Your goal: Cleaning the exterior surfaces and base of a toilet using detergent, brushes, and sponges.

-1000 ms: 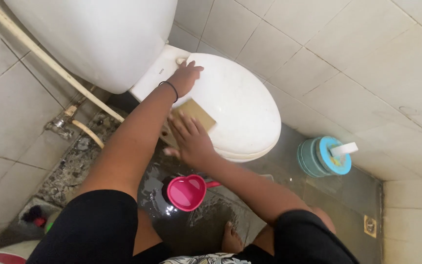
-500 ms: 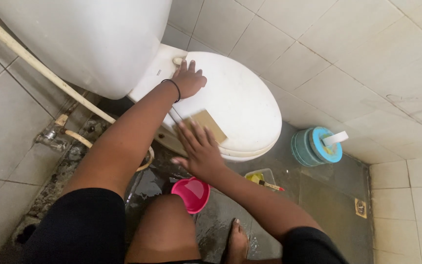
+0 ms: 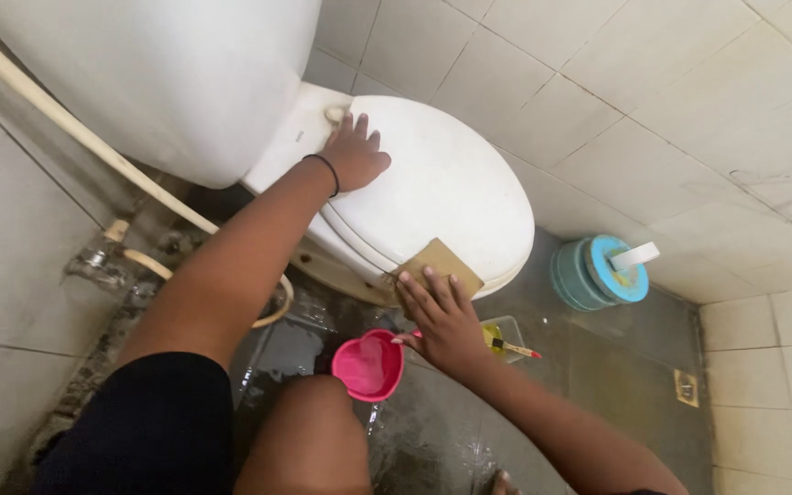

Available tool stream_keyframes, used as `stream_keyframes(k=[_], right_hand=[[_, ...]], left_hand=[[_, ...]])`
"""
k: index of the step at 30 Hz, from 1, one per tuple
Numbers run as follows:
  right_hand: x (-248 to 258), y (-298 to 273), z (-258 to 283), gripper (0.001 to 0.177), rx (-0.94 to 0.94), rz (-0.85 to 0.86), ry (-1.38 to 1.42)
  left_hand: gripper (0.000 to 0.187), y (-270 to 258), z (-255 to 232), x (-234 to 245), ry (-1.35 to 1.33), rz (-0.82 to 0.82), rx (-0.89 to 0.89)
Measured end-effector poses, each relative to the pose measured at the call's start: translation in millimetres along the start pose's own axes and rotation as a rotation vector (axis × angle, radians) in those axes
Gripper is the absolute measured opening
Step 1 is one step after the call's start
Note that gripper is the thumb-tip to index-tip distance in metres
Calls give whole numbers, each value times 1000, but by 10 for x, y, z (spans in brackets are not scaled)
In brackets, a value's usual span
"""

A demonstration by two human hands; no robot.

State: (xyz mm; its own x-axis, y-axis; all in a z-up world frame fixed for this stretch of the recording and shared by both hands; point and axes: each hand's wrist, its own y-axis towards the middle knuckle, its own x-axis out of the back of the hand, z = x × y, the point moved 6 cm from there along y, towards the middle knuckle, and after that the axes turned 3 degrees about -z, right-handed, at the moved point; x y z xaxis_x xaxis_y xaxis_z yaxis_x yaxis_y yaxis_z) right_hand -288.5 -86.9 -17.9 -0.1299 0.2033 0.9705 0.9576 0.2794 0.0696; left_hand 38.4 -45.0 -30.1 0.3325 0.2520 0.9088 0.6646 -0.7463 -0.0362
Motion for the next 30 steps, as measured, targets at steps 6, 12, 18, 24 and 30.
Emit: stream_keyframes(k=[6,12,18,24,30], right_hand=[[104,352,274,101,-24,-135,35],[352,1289,494,98,-8,140,-3],[242,301,-118,70,155,-69,-76],[-144,-872,-714,72,53,61,8],[-70,-1118,-770,63,-58,258,151]], left_hand=[[65,-3,55,21,61,20,-74],[40,-220,-199,175,586,107,-230],[43,-250,-168,252,392,54,-158],[61,-126,41,64,229,-117,-123],[58,-580,-28,-23,62,-189,-109]])
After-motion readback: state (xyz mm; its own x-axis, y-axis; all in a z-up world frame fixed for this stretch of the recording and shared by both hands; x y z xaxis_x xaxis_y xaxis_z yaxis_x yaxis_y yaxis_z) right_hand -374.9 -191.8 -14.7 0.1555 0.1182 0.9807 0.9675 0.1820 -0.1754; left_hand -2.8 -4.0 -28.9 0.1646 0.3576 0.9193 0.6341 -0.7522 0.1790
